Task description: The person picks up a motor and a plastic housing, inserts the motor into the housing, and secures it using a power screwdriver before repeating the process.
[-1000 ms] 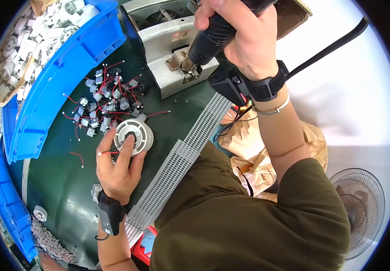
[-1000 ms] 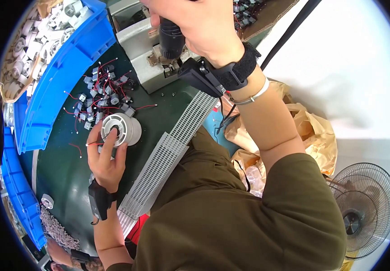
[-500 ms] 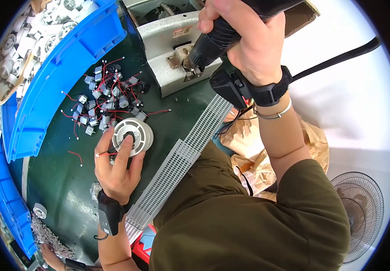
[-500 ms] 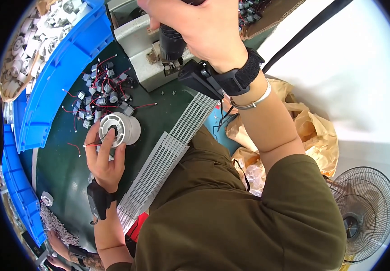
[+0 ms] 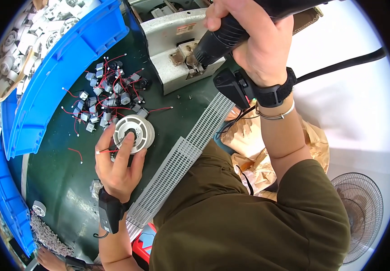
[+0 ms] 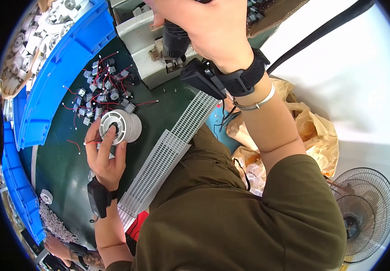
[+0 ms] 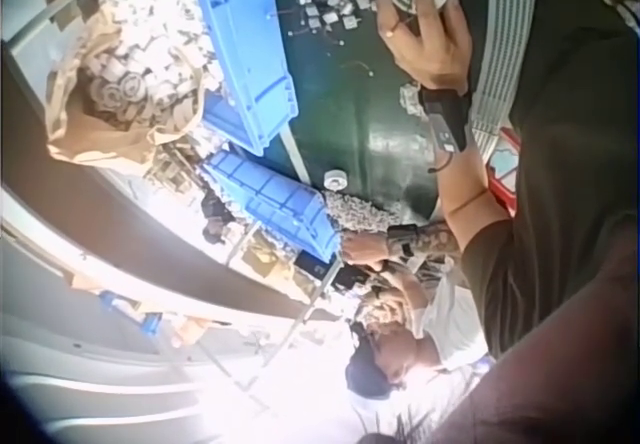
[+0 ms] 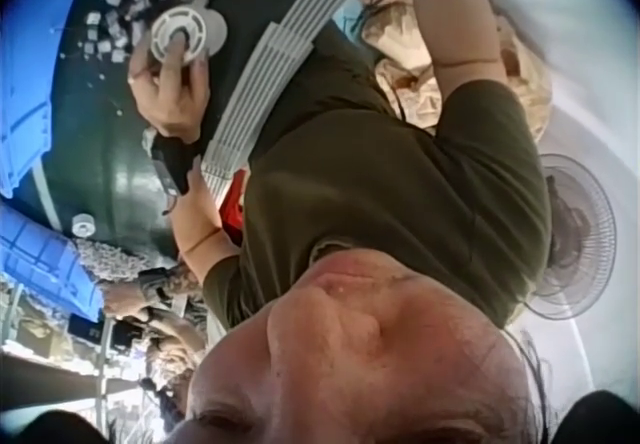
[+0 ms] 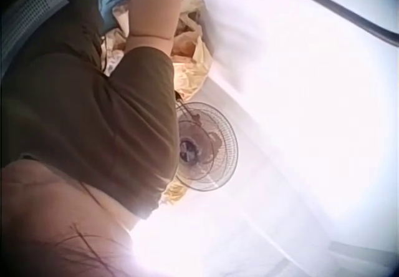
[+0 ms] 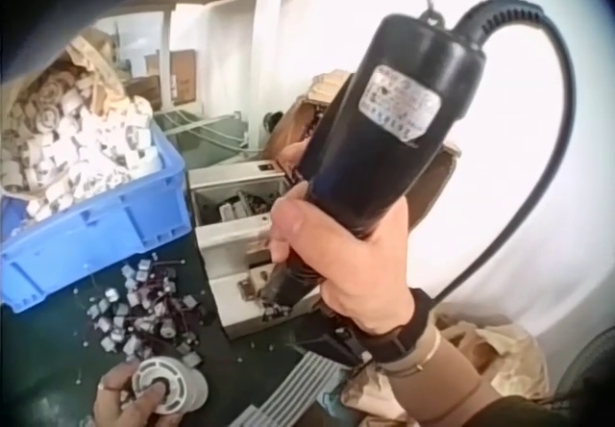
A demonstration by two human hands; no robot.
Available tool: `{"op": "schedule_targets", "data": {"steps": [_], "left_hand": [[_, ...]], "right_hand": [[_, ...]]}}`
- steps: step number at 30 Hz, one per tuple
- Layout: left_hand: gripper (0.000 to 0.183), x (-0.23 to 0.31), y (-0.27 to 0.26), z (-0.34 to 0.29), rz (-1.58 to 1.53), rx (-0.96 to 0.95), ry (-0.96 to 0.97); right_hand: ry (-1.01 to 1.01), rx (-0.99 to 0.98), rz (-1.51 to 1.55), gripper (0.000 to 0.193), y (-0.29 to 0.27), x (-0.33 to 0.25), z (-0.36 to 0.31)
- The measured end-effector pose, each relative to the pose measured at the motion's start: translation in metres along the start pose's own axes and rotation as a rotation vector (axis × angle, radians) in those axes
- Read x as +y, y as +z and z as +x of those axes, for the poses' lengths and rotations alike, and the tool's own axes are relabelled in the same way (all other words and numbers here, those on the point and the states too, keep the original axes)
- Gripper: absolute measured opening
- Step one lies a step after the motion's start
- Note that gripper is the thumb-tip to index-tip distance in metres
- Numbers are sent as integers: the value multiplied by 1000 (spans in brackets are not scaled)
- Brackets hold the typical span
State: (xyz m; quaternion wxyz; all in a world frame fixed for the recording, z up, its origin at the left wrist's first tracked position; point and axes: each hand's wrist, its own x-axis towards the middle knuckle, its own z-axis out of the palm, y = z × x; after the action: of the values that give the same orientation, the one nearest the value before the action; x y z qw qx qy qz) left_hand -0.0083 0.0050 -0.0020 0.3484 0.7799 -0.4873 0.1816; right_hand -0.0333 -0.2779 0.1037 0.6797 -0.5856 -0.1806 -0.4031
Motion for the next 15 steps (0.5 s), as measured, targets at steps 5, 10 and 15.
{"op": "schedule_targets", "data": {"steps": [5, 10, 15], "left_hand": [[41, -2, 0, -2, 3, -1, -8], [41, -2, 0, -1, 1, 14, 7], [41, -4, 2, -2, -16, 20, -4]], "right_hand": [[140, 113, -162, 39, 7, -6, -6], [114, 114, -135, 39, 15, -16, -10], [159, 113, -145, 38, 15, -16, -8]]}}
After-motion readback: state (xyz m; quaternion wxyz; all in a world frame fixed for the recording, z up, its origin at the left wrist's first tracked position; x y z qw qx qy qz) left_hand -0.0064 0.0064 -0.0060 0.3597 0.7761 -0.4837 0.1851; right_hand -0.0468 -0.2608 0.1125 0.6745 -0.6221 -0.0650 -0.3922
